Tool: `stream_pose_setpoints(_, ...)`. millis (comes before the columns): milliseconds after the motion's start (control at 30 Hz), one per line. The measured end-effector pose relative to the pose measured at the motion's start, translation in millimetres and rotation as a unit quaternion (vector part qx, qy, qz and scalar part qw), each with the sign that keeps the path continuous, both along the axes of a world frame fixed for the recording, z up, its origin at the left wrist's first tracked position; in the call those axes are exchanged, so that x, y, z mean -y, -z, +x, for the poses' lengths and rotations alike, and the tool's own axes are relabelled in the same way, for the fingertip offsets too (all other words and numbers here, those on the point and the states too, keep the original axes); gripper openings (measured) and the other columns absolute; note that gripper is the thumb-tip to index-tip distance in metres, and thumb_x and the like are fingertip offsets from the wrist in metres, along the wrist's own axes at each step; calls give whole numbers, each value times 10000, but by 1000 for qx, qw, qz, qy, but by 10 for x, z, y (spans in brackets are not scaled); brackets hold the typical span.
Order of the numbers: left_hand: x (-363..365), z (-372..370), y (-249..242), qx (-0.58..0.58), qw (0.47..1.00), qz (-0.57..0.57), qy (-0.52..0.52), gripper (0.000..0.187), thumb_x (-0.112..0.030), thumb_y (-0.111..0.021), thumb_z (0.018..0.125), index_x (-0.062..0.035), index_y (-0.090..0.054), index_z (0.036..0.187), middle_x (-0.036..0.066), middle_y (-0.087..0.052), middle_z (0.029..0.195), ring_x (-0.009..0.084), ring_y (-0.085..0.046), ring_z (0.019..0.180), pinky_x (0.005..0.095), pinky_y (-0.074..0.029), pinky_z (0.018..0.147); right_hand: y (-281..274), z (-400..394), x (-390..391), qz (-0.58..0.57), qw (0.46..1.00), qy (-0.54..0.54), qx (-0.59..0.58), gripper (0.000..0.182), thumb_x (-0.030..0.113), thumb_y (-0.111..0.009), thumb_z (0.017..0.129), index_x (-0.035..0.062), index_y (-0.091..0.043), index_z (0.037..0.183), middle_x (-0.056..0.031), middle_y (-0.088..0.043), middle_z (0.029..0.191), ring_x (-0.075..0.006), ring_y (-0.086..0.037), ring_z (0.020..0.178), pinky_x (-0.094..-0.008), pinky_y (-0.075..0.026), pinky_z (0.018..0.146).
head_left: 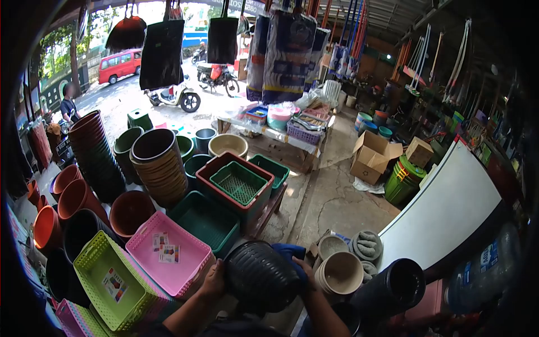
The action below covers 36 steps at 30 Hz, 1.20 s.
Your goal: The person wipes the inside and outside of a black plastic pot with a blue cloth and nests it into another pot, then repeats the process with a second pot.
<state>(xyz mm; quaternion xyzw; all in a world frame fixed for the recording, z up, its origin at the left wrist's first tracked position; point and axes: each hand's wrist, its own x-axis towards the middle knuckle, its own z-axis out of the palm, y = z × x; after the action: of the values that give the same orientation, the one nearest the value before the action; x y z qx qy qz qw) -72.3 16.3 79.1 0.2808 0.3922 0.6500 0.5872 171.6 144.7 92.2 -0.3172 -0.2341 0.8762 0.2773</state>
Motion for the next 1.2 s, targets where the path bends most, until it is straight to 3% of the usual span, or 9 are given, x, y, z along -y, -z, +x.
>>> stream_pose_setpoints(133, -113, 240, -109, 125, 989, -12, -73, 738, -597, -342, 946, 48, -449, 1287, 177, -582, 1218, 280, -609, 1070, 423, -485, 953, 427, -225, 281, 234, 953, 142, -127, 461, 298, -477, 959, -27, -491, 1285, -168, -555, 1280, -288, -569, 1142, -409, -442, 1003)
stream_pose_setpoints(267, -256, 405, -61, 186, 978, -29, -92, 785, -636, -263, 933, 6, -357, 1374, 205, -501, 1331, 339, -546, 1180, 507, -395, 1049, 324, -488, 616, 82, 930, 245, -263, 508, 279, -417, 973, -44, -392, 1365, -179, -486, 1355, -272, -489, 1240, -409, -386, 1056)
stream_pose_setpoints(367, -396, 495, 92, 270, 962, -3, -42, 776, -632, -191, 942, -22, -351, 1395, 202, -483, 1359, 339, -504, 1230, 513, -359, 1075, 1065, -686, 698, 111, 919, 377, -32, 613, 322, -432, 953, -44, -289, 1423, -177, -436, 1399, -334, -418, 1293, -435, -308, 1102)
stream_pose_setpoints(467, -430, 663, -207, 176, 980, -48, -75, 774, -627, -178, 946, -23, -366, 1390, 186, -491, 1359, 311, -500, 1238, 459, -365, 1077, 939, -749, 786, 585, 649, 328, 359, 758, 386, -565, 848, -25, -297, 1427, -215, -375, 1444, -467, -261, 1356, -516, -146, 1132)
stream_pose_setpoints(667, -306, 585, 165, 2, 1000, 5, -7, 780, -639, -202, 939, 1, -446, 1312, 146, -578, 1201, 211, -574, 1090, 363, -463, 959, 46, -580, 597, 791, 443, -3, 421, 632, 381, -502, 869, 75, -395, 1411, -186, -380, 1455, -368, -316, 1369, -523, -167, 1116)
stream_pose_setpoints(833, -202, 462, 792, -158, 978, 32, 130, 567, -501, -383, 988, 15, -588, 1104, 46, -635, 956, 110, -581, 857, 276, -497, 766, 8, -516, 102, 756, 533, -79, 373, 584, 412, -551, 870, 71, -486, 1339, -166, -547, 1304, -341, -515, 1214, -437, -382, 1025)
stream_pose_setpoints(900, -14, 479, 396, -233, 952, 0, 197, 416, -373, -483, 993, 19, -611, 1042, 30, -648, 897, 100, -589, 814, 269, -497, 734, 123, -350, -218, 345, 811, -279, 381, 522, 434, -528, 898, 117, -529, 1313, -148, -631, 1166, -276, -644, 994, -382, -508, 858)
stream_pose_setpoints(1000, 60, 399, 263, -113, 979, -27, 169, 339, -298, -540, 975, 20, -608, 1072, 47, -655, 942, 118, -604, 843, 282, -498, 767, 485, 35, -459, 5, 956, -211, 205, 469, 360, -531, 923, 14, -568, 1238, -134, -658, 1098, -249, -672, 884, -349, -551, 777)
stream_pose_setpoints(1200, -35, 473, 280, -125, 990, -31, 56, 348, -300, -538, 975, 24, -613, 1077, 53, -662, 962, 134, -616, 849, 300, -500, 783, 1139, 231, 222, -67, 993, 57, -83, 442, 333, -443, 945, 8, -573, 1214, -162, -634, 1166, -297, -637, 1022, -410, -498, 918)
